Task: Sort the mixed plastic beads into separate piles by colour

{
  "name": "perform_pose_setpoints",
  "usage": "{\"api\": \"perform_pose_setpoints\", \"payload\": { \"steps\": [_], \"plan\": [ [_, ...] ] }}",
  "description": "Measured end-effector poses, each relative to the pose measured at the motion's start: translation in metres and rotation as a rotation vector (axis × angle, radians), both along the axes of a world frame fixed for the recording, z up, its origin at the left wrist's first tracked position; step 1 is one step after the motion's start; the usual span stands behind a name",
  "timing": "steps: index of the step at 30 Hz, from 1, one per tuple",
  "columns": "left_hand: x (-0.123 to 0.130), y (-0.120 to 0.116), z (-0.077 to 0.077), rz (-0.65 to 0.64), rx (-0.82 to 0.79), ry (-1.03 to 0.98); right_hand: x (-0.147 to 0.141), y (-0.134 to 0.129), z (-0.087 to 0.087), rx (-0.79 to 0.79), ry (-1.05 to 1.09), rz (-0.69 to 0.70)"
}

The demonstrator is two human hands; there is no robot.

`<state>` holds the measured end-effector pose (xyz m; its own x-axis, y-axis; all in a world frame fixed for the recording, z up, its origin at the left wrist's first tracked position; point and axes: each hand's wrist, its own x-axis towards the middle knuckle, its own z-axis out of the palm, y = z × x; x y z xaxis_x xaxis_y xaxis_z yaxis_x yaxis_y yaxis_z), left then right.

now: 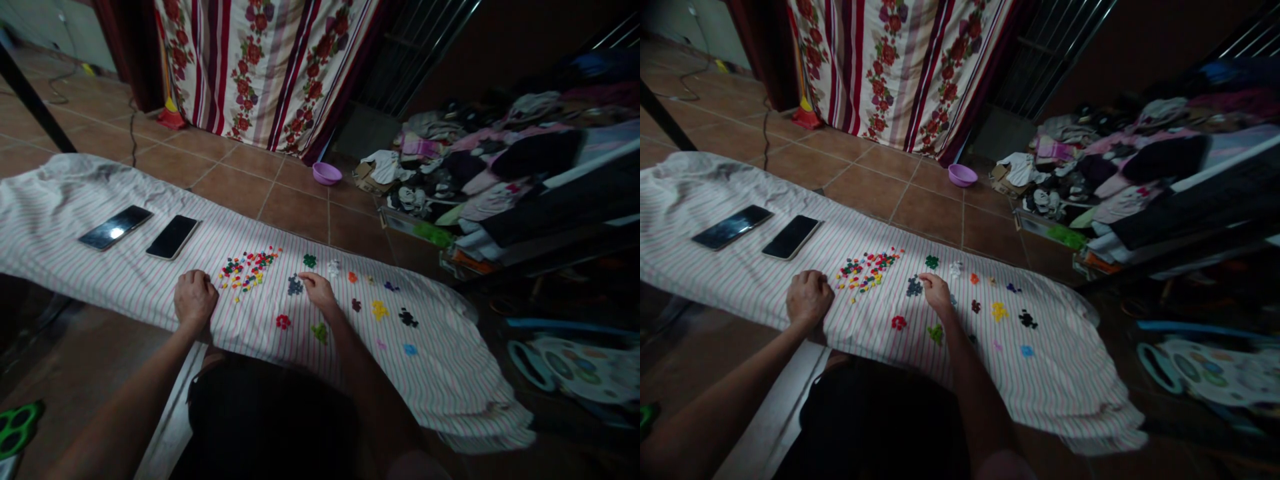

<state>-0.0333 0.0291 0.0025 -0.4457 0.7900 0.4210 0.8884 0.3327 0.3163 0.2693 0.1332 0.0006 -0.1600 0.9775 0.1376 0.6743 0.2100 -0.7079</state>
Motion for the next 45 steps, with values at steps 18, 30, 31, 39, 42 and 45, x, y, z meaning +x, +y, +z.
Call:
{"api": "perform_pose_setpoints", "payload": {
  "steps": [18,30,31,39,42,45],
  "plan": [
    [0.000,0.001,0.002,-0.007,-0.020,-0.006,-0.174,0.019,0.026,0.167,-0.282,0.433],
    [0.001,0.001,0.004,-0.015,-0.048,-0.047,-0.199,0.026,0.036,0.060,-0.251,0.374],
    [0.001,0.001,0.004,-0.016,-0.048,-0.044,-0.193,0.026,0.035,0.043,-0.187,0.341],
    [0.000,0.001,0.001,-0.008,-0.018,-0.026,-0.108,0.020,0.030,-0.054,0.110,0.142],
    [0.000,0.000,0.001,-0.005,-0.021,-0.013,-0.069,0.014,0.029,-0.008,0.063,0.069],
    [0.000,-0.001,0.003,-0.011,-0.031,-0.019,-0.037,0.004,0.027,0.055,-0.031,0.023]
  ]
}}
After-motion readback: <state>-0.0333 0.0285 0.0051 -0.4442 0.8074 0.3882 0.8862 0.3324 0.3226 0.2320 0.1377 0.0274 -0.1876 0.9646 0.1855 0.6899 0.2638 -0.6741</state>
